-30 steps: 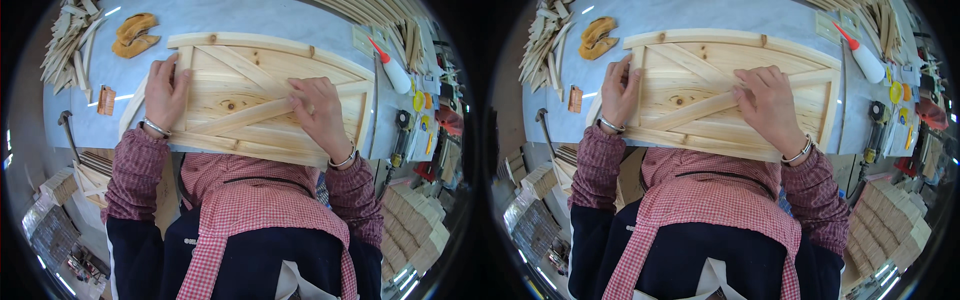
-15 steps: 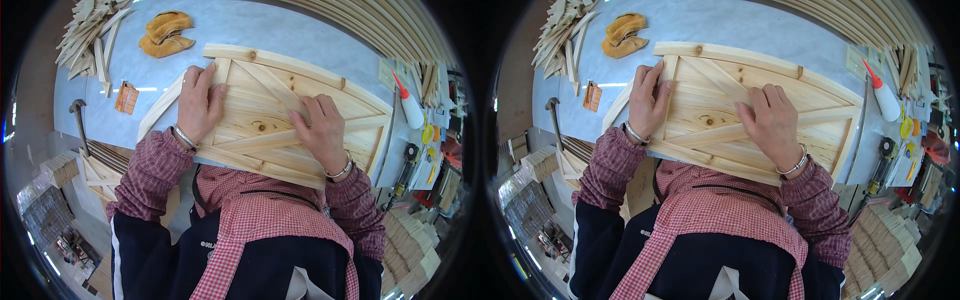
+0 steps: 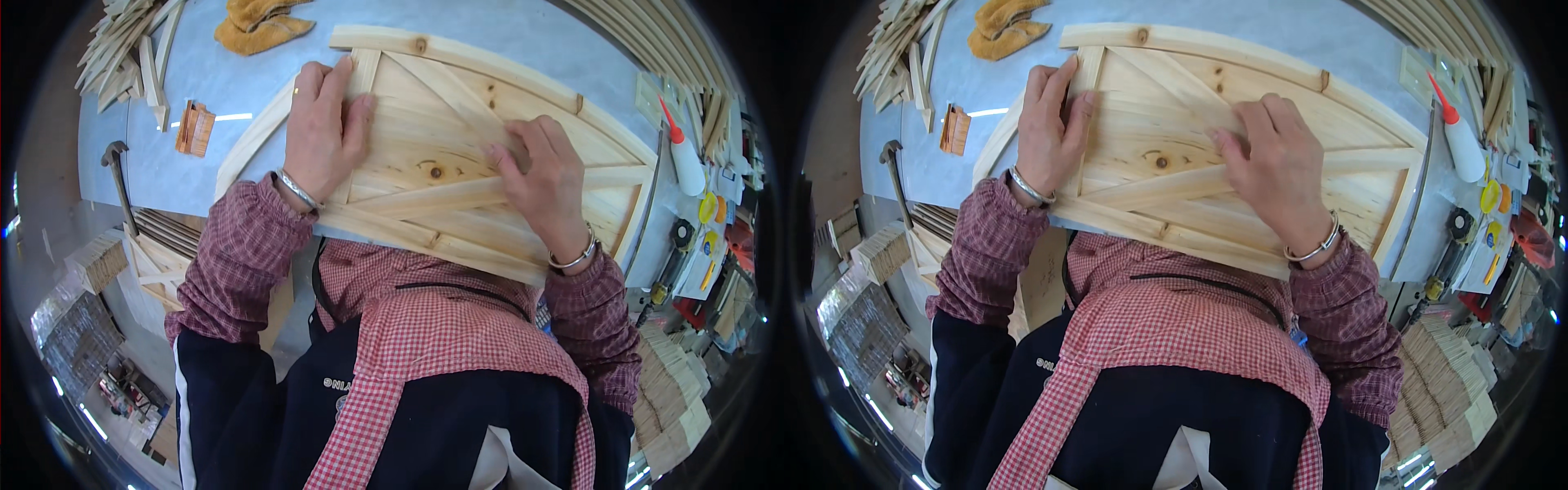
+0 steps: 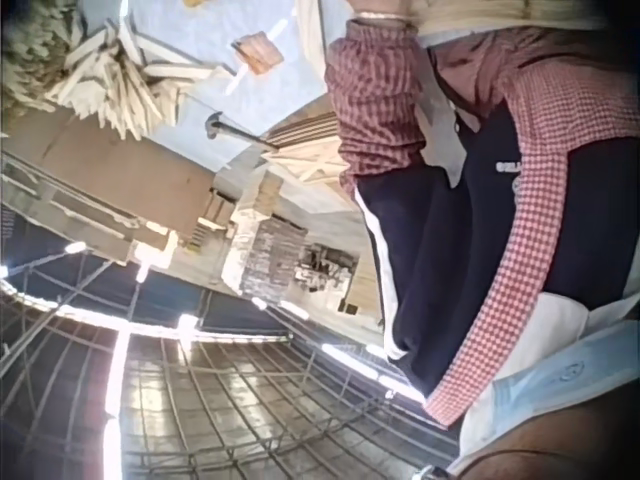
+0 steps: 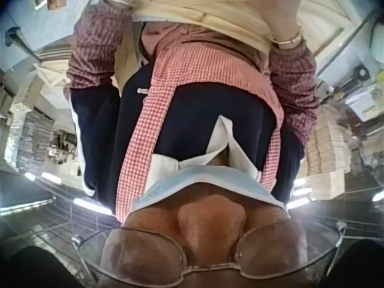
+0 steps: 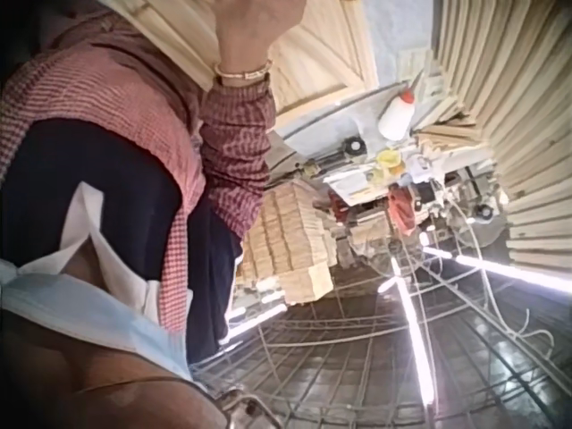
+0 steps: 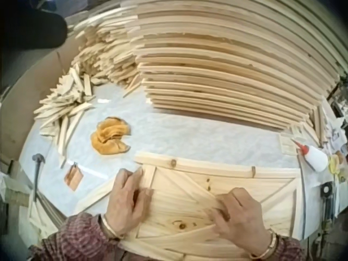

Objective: Assembling wooden slats onto a frame using glue and a pneumatic nail gun in a workshop.

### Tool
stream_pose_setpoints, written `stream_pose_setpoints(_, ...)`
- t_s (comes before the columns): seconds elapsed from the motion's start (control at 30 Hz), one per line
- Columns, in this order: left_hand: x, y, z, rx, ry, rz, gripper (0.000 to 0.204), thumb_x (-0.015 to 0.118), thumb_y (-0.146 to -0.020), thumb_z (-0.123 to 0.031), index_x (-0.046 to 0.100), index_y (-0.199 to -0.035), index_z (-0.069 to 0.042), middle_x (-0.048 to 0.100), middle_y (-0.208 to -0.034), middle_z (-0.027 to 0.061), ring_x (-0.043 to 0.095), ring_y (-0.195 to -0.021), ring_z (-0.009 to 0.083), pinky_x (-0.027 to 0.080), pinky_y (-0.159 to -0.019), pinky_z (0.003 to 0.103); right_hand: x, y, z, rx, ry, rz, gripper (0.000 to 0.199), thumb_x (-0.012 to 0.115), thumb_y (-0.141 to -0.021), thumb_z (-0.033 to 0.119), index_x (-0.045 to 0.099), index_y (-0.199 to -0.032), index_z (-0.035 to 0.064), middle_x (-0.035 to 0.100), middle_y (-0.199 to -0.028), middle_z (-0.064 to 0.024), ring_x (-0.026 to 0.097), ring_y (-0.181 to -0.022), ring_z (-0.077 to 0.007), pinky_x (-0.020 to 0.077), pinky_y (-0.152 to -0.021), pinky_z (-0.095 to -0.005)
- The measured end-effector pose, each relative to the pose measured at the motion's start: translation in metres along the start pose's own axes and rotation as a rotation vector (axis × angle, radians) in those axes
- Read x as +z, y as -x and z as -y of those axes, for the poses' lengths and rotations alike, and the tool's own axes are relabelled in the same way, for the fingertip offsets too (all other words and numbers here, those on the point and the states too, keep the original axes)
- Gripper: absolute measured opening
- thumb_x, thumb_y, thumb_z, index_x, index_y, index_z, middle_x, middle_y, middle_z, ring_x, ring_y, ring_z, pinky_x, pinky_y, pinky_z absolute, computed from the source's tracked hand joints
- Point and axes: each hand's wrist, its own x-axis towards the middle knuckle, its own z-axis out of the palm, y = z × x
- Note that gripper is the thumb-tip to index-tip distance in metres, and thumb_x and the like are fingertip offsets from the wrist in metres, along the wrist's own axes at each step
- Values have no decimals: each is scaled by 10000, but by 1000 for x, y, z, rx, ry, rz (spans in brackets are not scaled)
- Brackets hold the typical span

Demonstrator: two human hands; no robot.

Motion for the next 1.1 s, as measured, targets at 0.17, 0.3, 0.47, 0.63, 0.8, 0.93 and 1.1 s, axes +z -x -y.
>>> stream_pose_setpoints(0.17,-1,-1,0,-32,5,19,401,621,-825,-102,505,-1180,41,470,-926,143,491,-811,283,432,-702,356,-14,5,-6,131,-42,123,191,635,-816,50,618,-1001,6,585,-827,-106,599,-753,-223,484,-654,-296)
stream_pose_setpoints(0.3,-9,-2,-7,-8,-40,47,410,620,-838,-129,508,-1198,31,502,-991,151,509,-863,288,437,-728,354,-38,22,-20,329,-236,188,226,567,-881,47,613,-1100,13,632,-918,-96,613,-857,-170,476,-759,-263)
stream_pose_setpoints(0.47,-7,21,-49,219,-148,45,432,644,-828,-148,528,-1216,5,521,-1074,167,526,-944,293,460,-771,362,-76,58,-36,314,-108,4,229,567,-868,51,612,-1090,15,637,-939,-108,605,-862,-217,461,-775,-289)
stream_pose_setpoints(0.63,34,35,-94,328,26,184,481,675,-757,-174,532,-1180,6,519,-1061,161,508,-943,312,424,-798,404,-99,99,-41,461,-66,-46,222,569,-873,36,609,-1089,0,642,-963,-104,610,-921,-187,454,-826,-280)
stream_pose_setpoints(0.8,58,31,-113,302,-99,287,488,707,-712,-228,548,-1119,-9,516,-1068,138,498,-954,304,410,-786,387,-113,142,-41,590,-34,-117,213,583,-857,20,612,-1066,-6,640,-958,-108,612,-918,-191,461,-813,-288)
stream_pose_setpoints(0.93,67,28,-123,245,-160,265,500,712,-703,-271,549,-1098,-11,514,-1082,128,494,-975,294,402,-781,377,-116,171,-45,630,-10,-207,213,583,-856,18,614,-1065,-5,629,-974,-109,609,-900,-187,467,-799,-284)
stream_pose_setpoints(1.1,77,17,-129,409,-164,56,479,699,-716,-274,558,-1104,-31,526,-1077,104,496,-996,277,389,-801,383,-114,194,-46,719,-10,-215,222,558,-895,41,604,-1107,-6,600,-1039,-80,576,-962,-153,456,-844,-271)
